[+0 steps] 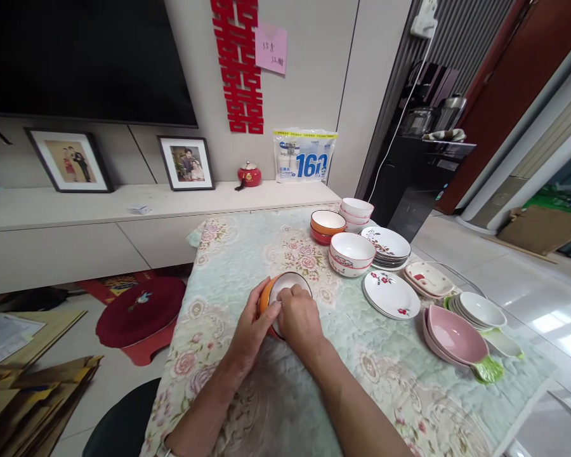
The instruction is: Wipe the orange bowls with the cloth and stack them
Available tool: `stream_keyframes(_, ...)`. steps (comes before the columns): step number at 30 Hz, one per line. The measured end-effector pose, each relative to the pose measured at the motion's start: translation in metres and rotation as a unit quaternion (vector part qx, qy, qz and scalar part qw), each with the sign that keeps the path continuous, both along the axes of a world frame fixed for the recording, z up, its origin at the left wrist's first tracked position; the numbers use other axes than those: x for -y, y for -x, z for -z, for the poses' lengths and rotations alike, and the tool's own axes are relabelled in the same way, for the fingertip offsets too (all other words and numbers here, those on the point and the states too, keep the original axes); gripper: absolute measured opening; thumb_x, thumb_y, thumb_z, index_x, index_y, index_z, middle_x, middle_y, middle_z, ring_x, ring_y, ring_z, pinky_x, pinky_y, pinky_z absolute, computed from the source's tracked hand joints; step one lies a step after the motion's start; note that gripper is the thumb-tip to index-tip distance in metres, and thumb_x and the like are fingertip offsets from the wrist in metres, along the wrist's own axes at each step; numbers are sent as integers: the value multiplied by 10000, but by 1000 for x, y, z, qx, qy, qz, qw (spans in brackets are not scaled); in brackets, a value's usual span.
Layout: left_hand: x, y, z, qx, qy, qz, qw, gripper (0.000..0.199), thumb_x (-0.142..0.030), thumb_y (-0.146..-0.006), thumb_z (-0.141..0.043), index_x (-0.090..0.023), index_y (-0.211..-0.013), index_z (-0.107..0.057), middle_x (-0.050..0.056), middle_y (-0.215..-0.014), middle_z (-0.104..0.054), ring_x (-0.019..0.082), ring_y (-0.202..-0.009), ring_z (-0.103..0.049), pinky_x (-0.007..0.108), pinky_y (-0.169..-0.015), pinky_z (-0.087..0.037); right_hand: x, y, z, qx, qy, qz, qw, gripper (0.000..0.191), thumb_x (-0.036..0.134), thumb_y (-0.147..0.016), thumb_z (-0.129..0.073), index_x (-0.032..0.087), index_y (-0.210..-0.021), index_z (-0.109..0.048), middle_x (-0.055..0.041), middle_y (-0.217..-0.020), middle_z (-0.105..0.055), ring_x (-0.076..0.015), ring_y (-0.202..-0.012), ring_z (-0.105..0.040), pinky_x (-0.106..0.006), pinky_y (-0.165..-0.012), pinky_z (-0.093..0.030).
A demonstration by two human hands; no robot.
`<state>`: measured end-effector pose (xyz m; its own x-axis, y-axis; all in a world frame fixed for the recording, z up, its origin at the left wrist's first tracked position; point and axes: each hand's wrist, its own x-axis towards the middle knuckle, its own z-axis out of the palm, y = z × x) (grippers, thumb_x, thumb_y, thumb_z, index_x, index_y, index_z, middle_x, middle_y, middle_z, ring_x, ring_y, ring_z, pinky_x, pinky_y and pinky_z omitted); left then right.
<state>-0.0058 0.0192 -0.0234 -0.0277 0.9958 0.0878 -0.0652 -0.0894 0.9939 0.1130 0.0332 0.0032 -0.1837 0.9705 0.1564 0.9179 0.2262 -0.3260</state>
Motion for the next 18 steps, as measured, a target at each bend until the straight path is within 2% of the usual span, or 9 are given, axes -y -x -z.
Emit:
stream_keyframes(3, 6, -9, 0, -38, -15, -38, 998, 743, -457, -840, -614, -148, -1462, -349, 176, -1519, -388, 307, -1449, -333, 467, -1195, -281, -1, -5, -1, -57, 36, 17, 998, 164, 195, -860, -573, 178, -962, -701, -79, -938, -652, -182, -811, -598, -272, -719, -396)
stream_keyframes(5, 7, -11, -1, -45, -14, -51, 998, 712, -478, -882, -558, -137, -1467, -338, 186, -1525, -377, 307, -1454, -323, 480, -1197, -274, -2, -7, 0, -157, 65, -6, 985, 137, 204, -836, -583, 180, -896, -703, -54, -885, -659, -170, -784, -586, -267, -718, -399)
stream_keyframes(7, 4, -9, -1, -35, -5, -46, 998, 640, -481, -919, -500, -156, -1455, -372, 169, -1520, -407, 302, -1439, -357, 483, -1195, -278, -2, -8, 1, -316, 134, -66, 937, 133, 243, -835, -586, 176, -861, -697, -25, -818, -657, -157, -757, -577, -262, -714, -416)
stream_keyframes(9, 0, -3, -2, -20, -3, -46, 999, 561, -478, -944, -452, -178, -1418, -441, 145, -1501, -457, 293, -1411, -405, 477, -1189, -292, -1, -8, 1, -456, 222, -126, 853, 188, 311, -851, -592, 166, -904, -698, -11, -793, -656, -148, -734, -573, -263, -706, -436)
stream_keyframes(10, -1, 0, -2, -15, -7, -51, 999, 533, -476, -950, -436, -180, -1392, -476, 139, -1485, -484, 289, -1395, -429, 472, -1183, -304, 0, -9, -1, -493, 255, -145, 819, 217, 332, -858, -592, 163, -937, -701, -10, -796, -657, -145, -725, -571, -264, -701, -441)
stream_keyframes(11, -3, 3, -3, -12, -8, -60, 998, 515, -473, -951, -435, -176, -1365, -506, 138, -1460, -516, 284, -1374, -455, 465, -1174, -320, 1, -10, -4, -501, 275, -163, 805, 225, 325, -859, -593, 164, -965, -706, -11, -817, -662, -143, -729, -573, -266, -704, -443)
stream_keyframes(13, -4, 8, -4, -16, -13, -73, 997, 487, -461, -944, -453, -168, -1320, -552, 135, -1425, -557, 275, -1348, -485, 448, -1163, -337, 3, -13, -11, -447, 271, -209, 827, 205, 226, -845, -585, 177, -987, -724, -13, -895, -679, -146, -789, -591, -268, -747, -448)
stream_keyframes(16, -4, 11, -7, -39, -34, -72, 996, 457, -439, -920, -496, -177, -1282, -596, 121, -1394, -586, 271, -1336, -494, 441, -1164, -329, 7, -17, -20, -276, 191, -265, 904, 306, 47, -791, -548, 208, -956, -749, -10, -996, -693, -160, -927, -601, -278, -863, -434)
stream_keyframes(18, -3, 10, -10, -55, -45, -66, 995, 451, -433, -905, -516, -191, -1273, -611, 112, -1363, -605, 271, -1319, -508, 442, -1159, -330, 8, -18, -22, -137, 131, -247, 950, 323, 1, -786, -542, 207, -917, -752, -23, -964, -696, -176, -931, -587, -297, -873, -423)
